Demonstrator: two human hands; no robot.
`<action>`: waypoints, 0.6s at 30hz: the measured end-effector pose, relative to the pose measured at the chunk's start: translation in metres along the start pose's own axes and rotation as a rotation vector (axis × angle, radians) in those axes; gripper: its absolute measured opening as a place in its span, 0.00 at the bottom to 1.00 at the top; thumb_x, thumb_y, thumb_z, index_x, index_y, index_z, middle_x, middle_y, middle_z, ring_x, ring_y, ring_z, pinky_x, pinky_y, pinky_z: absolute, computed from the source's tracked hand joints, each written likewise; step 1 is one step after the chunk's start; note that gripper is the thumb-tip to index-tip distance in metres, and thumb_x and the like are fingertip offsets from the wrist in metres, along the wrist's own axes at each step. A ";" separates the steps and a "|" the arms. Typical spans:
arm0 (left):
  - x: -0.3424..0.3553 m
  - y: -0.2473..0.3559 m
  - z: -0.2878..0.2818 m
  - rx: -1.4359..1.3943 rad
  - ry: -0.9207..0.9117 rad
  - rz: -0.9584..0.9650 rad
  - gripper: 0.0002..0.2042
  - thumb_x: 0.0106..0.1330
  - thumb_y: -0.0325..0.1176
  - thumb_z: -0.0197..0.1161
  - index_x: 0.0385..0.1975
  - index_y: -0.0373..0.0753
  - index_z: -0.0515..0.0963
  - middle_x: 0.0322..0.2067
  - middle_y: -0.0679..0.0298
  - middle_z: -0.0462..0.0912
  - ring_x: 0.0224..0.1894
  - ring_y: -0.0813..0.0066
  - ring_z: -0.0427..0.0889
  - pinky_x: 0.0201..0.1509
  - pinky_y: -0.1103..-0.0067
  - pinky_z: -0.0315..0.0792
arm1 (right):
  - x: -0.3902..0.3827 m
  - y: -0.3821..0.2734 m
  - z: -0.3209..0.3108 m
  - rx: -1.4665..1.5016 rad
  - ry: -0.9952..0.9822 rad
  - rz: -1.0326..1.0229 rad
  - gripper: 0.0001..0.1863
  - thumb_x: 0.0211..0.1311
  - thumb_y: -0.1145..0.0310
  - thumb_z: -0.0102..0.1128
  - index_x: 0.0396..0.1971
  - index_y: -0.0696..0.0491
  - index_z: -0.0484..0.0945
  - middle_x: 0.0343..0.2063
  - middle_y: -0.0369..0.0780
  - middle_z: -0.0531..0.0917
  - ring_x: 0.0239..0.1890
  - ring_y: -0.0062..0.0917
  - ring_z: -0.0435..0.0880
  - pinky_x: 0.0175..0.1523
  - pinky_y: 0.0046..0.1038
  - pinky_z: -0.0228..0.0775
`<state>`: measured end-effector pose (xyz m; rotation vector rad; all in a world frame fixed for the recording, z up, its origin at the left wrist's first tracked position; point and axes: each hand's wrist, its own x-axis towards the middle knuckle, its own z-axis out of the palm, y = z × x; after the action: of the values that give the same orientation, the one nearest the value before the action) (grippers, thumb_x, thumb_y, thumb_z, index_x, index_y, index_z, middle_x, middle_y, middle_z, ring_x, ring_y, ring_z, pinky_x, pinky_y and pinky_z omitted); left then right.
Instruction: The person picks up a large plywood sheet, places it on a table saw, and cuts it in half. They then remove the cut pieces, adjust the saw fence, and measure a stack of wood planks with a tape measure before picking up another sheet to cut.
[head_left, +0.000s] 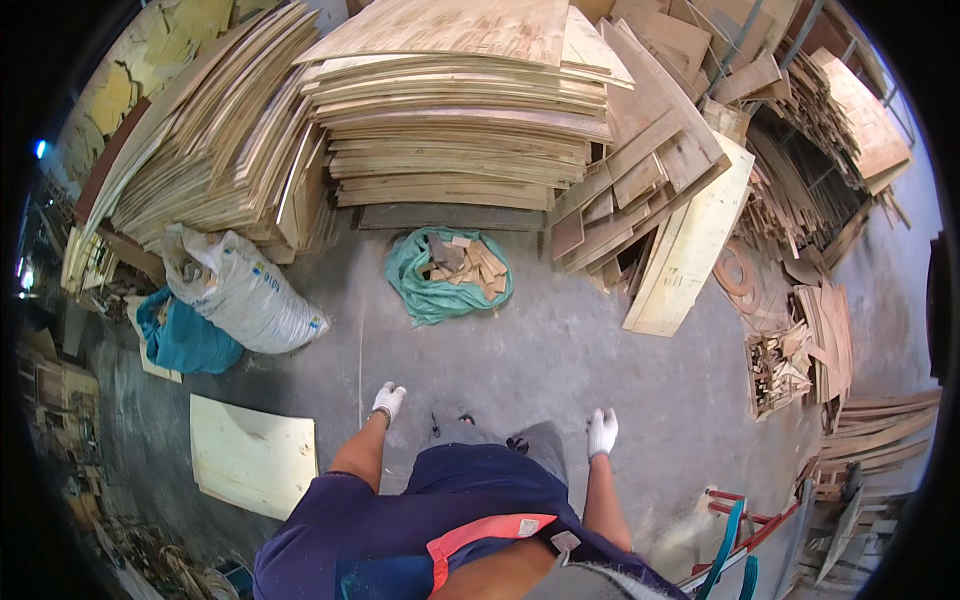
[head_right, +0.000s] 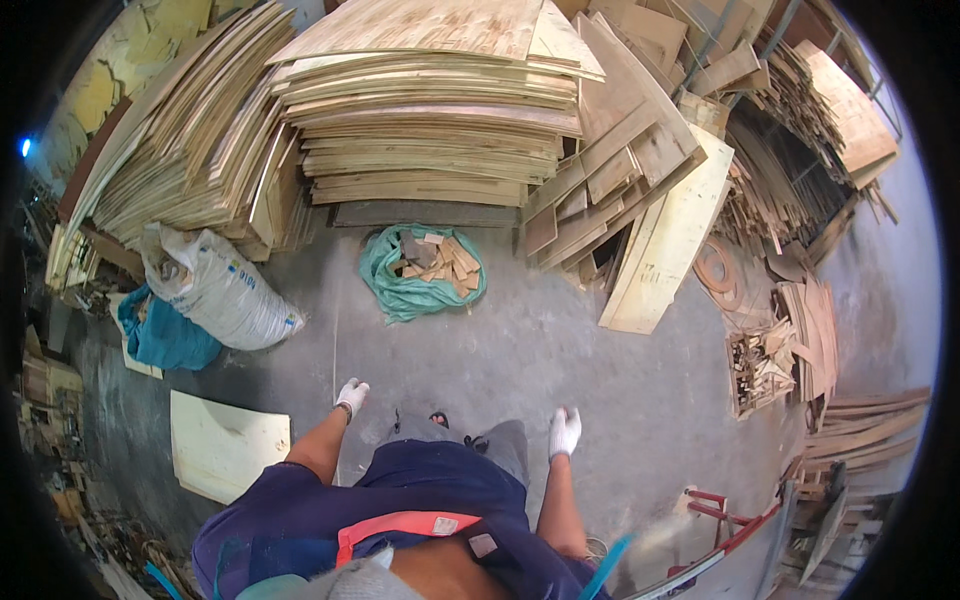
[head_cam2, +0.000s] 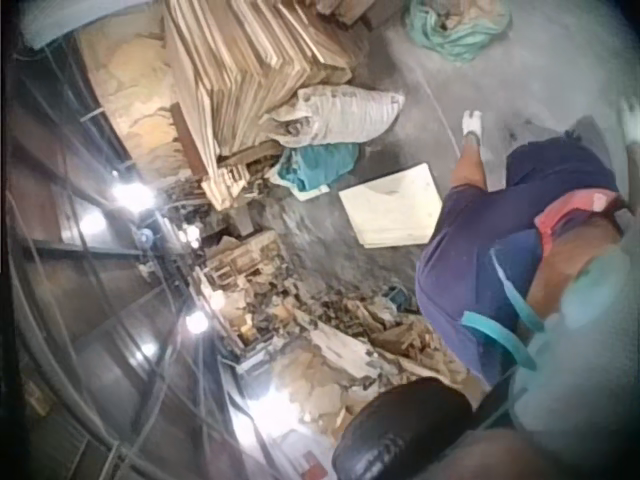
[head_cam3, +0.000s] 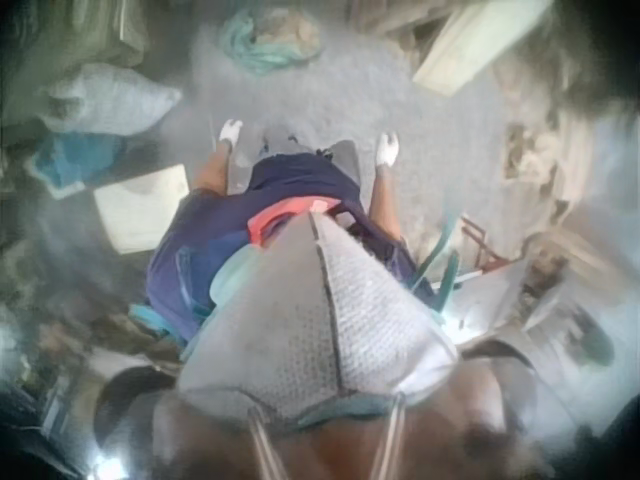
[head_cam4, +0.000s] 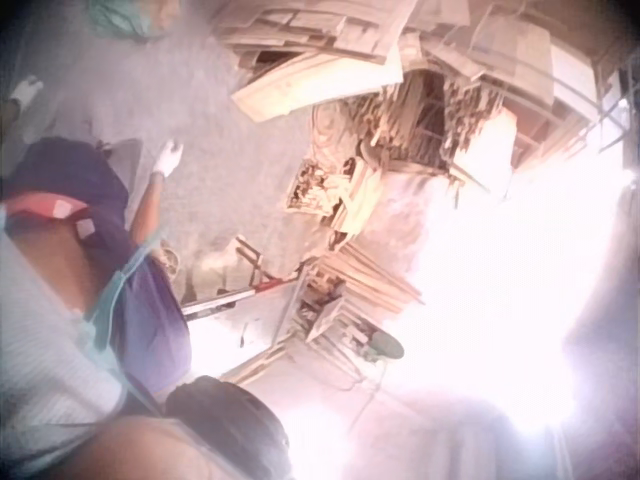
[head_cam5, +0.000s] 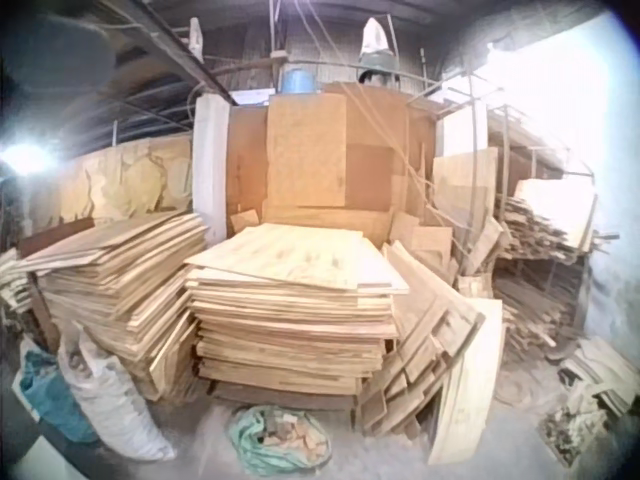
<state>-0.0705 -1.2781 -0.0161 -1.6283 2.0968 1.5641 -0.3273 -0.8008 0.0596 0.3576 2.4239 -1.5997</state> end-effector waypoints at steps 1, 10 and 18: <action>0.009 0.006 -0.002 0.058 0.025 -0.021 0.22 0.61 0.45 0.59 0.49 0.35 0.77 0.41 0.50 0.84 0.45 0.61 0.84 0.46 0.68 0.76 | 0.027 -0.030 0.017 0.079 -0.090 0.024 0.27 0.69 0.58 0.54 0.61 0.62 0.69 0.34 0.39 0.83 0.27 0.18 0.81 0.30 0.22 0.71; -0.011 0.025 0.035 -0.318 0.031 -0.153 0.17 0.65 0.43 0.57 0.42 0.34 0.75 0.29 0.61 0.79 0.28 0.72 0.78 0.33 0.74 0.76 | 0.262 -0.345 0.193 0.325 -0.551 -0.236 0.24 0.72 0.47 0.54 0.47 0.56 0.76 0.32 0.40 0.84 0.25 0.20 0.81 0.27 0.24 0.72; -0.114 0.039 0.146 -0.846 0.464 -0.618 0.16 0.67 0.44 0.53 0.44 0.38 0.75 0.29 0.59 0.79 0.28 0.69 0.79 0.26 0.73 0.74 | 0.439 -0.612 0.340 0.423 -0.708 -0.193 0.39 0.69 0.36 0.47 0.58 0.60 0.67 0.44 0.52 0.82 0.35 0.37 0.84 0.35 0.34 0.78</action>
<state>-0.1218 -1.0968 0.0051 -2.7441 0.7900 2.0547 -0.9223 -1.3098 0.3245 -0.3468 1.6251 -1.8963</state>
